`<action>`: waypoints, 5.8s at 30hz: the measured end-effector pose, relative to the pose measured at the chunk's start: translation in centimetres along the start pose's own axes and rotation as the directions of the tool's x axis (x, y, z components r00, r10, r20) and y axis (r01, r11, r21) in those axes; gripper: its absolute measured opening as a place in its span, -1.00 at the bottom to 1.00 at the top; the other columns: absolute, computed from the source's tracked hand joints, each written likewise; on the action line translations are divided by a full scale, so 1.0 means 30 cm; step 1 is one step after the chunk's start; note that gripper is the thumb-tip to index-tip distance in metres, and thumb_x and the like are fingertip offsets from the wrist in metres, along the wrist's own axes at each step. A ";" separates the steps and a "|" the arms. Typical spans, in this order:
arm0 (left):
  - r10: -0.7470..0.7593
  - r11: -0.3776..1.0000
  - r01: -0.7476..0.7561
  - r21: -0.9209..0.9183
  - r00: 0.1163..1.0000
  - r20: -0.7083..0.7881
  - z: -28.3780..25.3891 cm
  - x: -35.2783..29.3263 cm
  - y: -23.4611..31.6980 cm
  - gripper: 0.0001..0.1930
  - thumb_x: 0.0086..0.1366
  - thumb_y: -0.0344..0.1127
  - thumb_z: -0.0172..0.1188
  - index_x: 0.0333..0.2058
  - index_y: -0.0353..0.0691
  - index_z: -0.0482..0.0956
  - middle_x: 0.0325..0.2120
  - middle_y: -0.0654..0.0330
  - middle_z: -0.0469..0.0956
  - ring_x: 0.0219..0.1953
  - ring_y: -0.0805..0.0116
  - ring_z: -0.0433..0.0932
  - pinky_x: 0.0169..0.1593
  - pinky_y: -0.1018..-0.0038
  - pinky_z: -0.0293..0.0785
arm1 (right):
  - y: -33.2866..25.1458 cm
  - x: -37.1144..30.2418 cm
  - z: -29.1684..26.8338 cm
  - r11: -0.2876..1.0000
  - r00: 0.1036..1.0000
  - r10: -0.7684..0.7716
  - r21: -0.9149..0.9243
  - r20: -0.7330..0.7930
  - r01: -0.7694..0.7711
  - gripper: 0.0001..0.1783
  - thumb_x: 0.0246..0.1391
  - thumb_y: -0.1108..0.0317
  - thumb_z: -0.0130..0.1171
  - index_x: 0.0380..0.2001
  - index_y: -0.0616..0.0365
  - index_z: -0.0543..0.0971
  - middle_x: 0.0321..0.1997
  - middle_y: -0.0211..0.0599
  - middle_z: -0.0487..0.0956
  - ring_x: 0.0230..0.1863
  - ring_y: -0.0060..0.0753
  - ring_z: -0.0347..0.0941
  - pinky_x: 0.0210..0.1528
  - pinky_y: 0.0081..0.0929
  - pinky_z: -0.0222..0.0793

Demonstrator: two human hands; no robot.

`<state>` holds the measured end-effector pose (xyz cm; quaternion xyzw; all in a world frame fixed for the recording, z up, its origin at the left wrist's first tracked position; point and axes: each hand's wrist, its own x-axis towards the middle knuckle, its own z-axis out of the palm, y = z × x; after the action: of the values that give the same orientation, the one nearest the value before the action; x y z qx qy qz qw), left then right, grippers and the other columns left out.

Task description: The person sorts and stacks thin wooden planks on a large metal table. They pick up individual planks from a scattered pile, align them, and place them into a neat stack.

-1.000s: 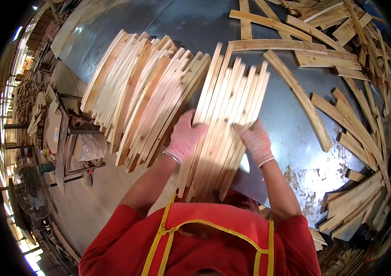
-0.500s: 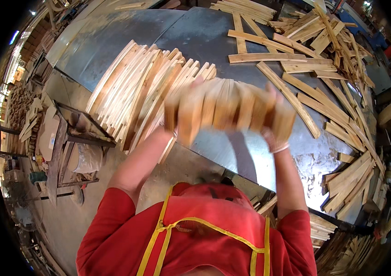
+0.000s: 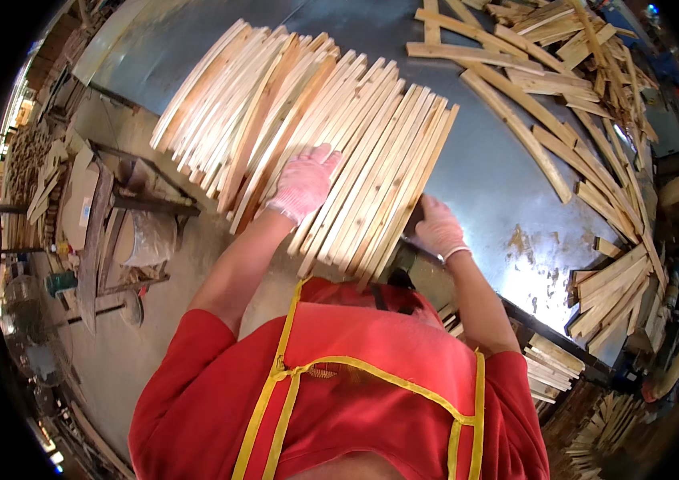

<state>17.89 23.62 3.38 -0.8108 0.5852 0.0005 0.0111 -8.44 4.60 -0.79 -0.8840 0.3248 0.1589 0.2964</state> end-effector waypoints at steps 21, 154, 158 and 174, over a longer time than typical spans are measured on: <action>-0.327 -0.723 0.338 -0.603 0.602 0.729 -0.107 -0.583 0.196 -0.50 0.42 -0.24 0.35 0.25 -0.28 0.50 -0.19 0.24 0.61 -0.18 0.43 0.56 -0.05 0.45 0.54 | -0.433 -0.103 -0.063 0.464 0.993 0.030 0.882 -0.113 0.086 0.03 0.24 0.19 0.36 0.58 0.25 0.03 0.53 0.26 0.24 0.53 0.06 0.22 0.48 -0.21 0.28; -0.660 0.714 0.667 -0.214 0.743 0.112 -0.038 -0.026 -0.236 -0.32 0.20 0.02 0.36 0.21 -0.26 0.48 -0.10 -0.11 0.64 -0.05 -0.11 0.67 0.03 0.06 0.59 | -0.225 0.659 -0.552 0.959 0.865 -0.282 -0.087 -0.414 0.271 -0.30 0.16 0.21 0.19 0.35 0.25 0.41 0.22 0.14 0.60 0.28 0.14 0.50 0.34 -0.06 0.40; -0.647 0.744 0.665 -0.073 0.743 0.172 -0.016 -0.011 -0.246 -0.24 0.17 0.01 0.40 0.25 -0.30 0.42 -0.03 -0.06 0.61 -0.02 -0.06 0.65 0.06 0.09 0.56 | -0.128 0.862 -0.646 0.946 0.972 -0.131 -0.320 -0.196 0.062 -0.23 0.23 0.10 0.22 0.46 0.07 0.31 0.29 0.10 0.57 0.38 0.16 0.42 0.38 0.00 0.35; -0.266 0.848 0.299 -0.438 0.954 0.136 -0.056 0.308 0.228 -0.44 0.28 -0.05 0.30 0.11 -0.35 0.59 -0.15 -0.08 0.60 -0.18 -0.07 0.65 -0.02 0.08 0.59 | 0.146 0.325 -0.531 0.417 0.994 0.069 0.908 -0.087 0.051 0.23 0.15 -0.23 0.42 0.54 0.44 0.08 0.05 -0.07 0.65 0.14 -0.26 0.58 0.25 -0.38 0.44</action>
<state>14.29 12.67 4.82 -0.8674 0.4424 0.1638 -0.1581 -2.75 -12.75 5.07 -0.5895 0.3797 -0.0893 0.7074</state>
